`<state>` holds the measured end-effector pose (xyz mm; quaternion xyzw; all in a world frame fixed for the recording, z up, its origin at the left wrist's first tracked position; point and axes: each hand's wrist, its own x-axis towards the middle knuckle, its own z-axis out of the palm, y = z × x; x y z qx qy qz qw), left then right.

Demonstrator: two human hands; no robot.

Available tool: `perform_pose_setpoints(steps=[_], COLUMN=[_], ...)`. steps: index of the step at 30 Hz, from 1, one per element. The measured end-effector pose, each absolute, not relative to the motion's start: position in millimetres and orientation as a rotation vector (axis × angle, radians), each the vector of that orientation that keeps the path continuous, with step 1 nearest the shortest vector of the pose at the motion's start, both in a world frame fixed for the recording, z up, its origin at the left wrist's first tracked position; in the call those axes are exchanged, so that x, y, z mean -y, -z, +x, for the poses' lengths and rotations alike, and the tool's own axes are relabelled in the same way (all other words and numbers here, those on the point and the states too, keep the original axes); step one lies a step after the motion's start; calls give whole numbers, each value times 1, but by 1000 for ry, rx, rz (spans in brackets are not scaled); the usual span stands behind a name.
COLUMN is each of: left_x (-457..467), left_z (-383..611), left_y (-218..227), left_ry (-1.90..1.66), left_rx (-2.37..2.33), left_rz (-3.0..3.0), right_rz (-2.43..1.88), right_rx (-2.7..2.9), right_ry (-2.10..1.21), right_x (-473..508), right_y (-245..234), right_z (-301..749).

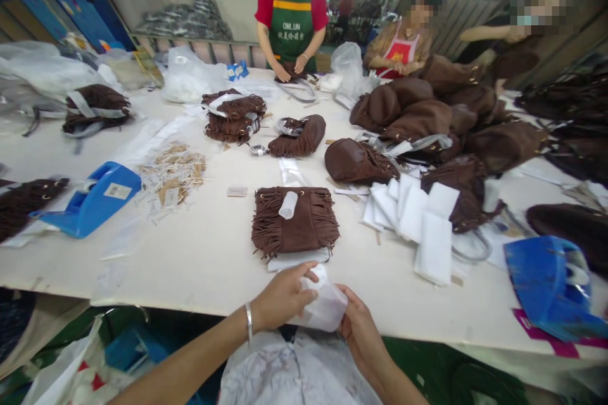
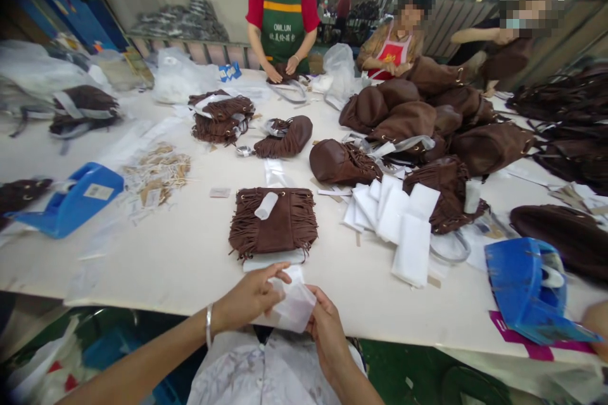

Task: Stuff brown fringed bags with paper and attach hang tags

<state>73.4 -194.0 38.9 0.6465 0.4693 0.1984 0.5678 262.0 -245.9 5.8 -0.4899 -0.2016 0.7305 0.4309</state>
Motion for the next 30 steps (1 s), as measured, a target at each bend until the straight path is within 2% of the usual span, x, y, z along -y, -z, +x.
perform_pose_setpoints(steps=[4,10,21,30], left_x=[208,206,213,224], left_z=[78,68,66,62], left_y=[-16,-12,-25,-23], left_ry=[-283,-238,-229,-195], left_rx=[-1099,-1147,-1182,-1175], left_rz=[1226,1422,1884,2032], right_rz=[-1230,-1324,-1239,-1263], right_rx=[512,524,491,592], right_ry=[-1766,-1577,-1392,-1148], right_x=[238,221,179,194], right_y=[-13,-15,-28,-73], right_z=[256,260,305,348])
